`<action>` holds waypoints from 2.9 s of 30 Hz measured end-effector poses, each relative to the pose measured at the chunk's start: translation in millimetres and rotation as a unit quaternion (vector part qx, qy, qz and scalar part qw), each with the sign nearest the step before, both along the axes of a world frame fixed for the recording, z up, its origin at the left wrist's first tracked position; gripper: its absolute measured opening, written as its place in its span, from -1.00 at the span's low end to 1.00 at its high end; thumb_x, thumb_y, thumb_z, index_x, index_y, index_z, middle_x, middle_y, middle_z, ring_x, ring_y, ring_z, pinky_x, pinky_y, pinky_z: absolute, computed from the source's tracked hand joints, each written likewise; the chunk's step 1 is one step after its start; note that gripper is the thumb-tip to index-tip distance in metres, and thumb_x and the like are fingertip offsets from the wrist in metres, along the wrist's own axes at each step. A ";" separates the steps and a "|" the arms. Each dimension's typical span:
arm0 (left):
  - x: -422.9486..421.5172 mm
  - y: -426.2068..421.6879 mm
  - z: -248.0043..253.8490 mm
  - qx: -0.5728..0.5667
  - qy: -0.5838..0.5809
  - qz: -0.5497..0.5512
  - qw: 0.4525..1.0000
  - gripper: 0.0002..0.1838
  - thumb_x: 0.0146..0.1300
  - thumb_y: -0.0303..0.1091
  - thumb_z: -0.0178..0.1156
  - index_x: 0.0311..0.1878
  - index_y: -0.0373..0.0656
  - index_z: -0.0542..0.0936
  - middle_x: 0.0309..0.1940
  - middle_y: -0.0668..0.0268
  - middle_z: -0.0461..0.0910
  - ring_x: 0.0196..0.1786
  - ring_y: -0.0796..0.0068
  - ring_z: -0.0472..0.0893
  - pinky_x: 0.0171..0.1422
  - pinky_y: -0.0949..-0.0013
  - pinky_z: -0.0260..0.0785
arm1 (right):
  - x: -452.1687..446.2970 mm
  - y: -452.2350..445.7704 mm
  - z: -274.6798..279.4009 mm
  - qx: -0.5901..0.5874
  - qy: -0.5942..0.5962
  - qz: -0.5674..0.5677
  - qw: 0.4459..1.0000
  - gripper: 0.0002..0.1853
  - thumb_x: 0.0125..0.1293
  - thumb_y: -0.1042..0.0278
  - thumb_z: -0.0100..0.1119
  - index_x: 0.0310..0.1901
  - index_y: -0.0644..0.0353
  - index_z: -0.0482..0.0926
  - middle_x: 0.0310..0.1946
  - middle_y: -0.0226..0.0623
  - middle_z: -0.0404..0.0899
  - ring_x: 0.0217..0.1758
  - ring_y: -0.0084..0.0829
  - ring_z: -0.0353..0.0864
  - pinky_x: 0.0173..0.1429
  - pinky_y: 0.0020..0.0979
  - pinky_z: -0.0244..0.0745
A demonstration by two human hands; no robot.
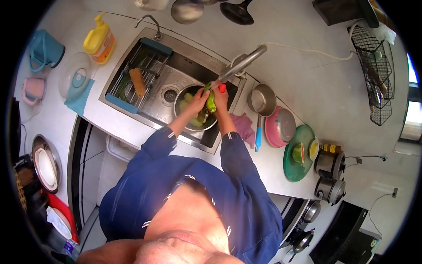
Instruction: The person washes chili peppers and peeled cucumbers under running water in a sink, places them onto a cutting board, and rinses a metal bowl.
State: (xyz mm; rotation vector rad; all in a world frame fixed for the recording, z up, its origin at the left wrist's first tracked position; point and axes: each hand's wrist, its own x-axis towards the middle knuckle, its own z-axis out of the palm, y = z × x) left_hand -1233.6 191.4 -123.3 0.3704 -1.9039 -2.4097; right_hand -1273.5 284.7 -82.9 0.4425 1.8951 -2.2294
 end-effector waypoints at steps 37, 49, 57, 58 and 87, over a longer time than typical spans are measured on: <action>-31.9 -38.7 24.0 0.330 -0.118 0.027 0.936 -0.86 0.17 -0.40 0.14 -0.21 -0.17 0.46 -0.37 0.24 0.53 -0.30 0.35 0.56 -0.19 0.33 0.42 | 4.8 24.9 31.4 -0.017 0.017 0.102 0.994 -0.64 0.04 0.56 0.22 -0.08 0.23 0.42 -0.20 -0.40 0.49 -0.16 -0.50 0.50 0.00 -0.45 0.39; -1.7 22.1 13.6 0.242 -0.056 -0.137 0.959 -0.32 0.20 -0.09 0.18 0.30 -0.13 0.18 0.09 0.30 0.41 0.11 0.48 0.41 0.17 0.40 0.27 | 0.6 14.5 14.3 0.144 0.094 0.053 0.984 -0.76 0.24 0.24 0.15 -0.18 0.22 0.44 -0.34 -0.46 0.47 -0.30 -0.61 0.40 -0.16 -0.52 0.35; 2.2 -18.9 16.6 0.198 -0.034 -0.206 0.958 -0.44 0.00 -0.47 0.30 0.13 -0.22 0.39 -0.07 0.33 0.51 -0.01 0.51 0.49 0.06 0.46 0.32 | 10.2 9.2 28.3 -0.053 -0.022 0.060 0.996 -0.73 0.22 0.21 0.19 -0.21 0.23 0.46 -0.31 -0.42 0.49 -0.31 -0.58 0.45 -0.20 -0.51 0.38; 2.5 -20.7 16.5 0.183 -0.029 -0.207 0.961 -0.45 -0.02 -0.48 0.30 0.11 -0.24 0.41 -0.10 0.32 0.53 -0.04 0.51 0.50 0.03 0.48 0.33 | 9.2 9.9 23.1 -0.045 -0.015 0.062 0.997 -0.73 0.22 0.21 0.19 -0.20 0.23 0.46 -0.31 -0.42 0.50 -0.30 -0.57 0.46 -0.20 -0.51 0.38; 3.1 -53.9 -5.8 0.334 -0.037 0.009 0.942 -0.54 -0.03 -0.46 0.33 -0.02 -0.22 0.40 -0.18 0.24 0.52 -0.14 0.38 0.55 -0.03 0.36 0.43 | -5.4 -4.0 30.3 -0.070 -0.005 0.277 0.958 -0.45 0.34 -0.07 -0.09 0.17 0.21 0.36 0.07 -0.23 0.45 0.16 -0.41 0.39 0.22 -0.37 0.23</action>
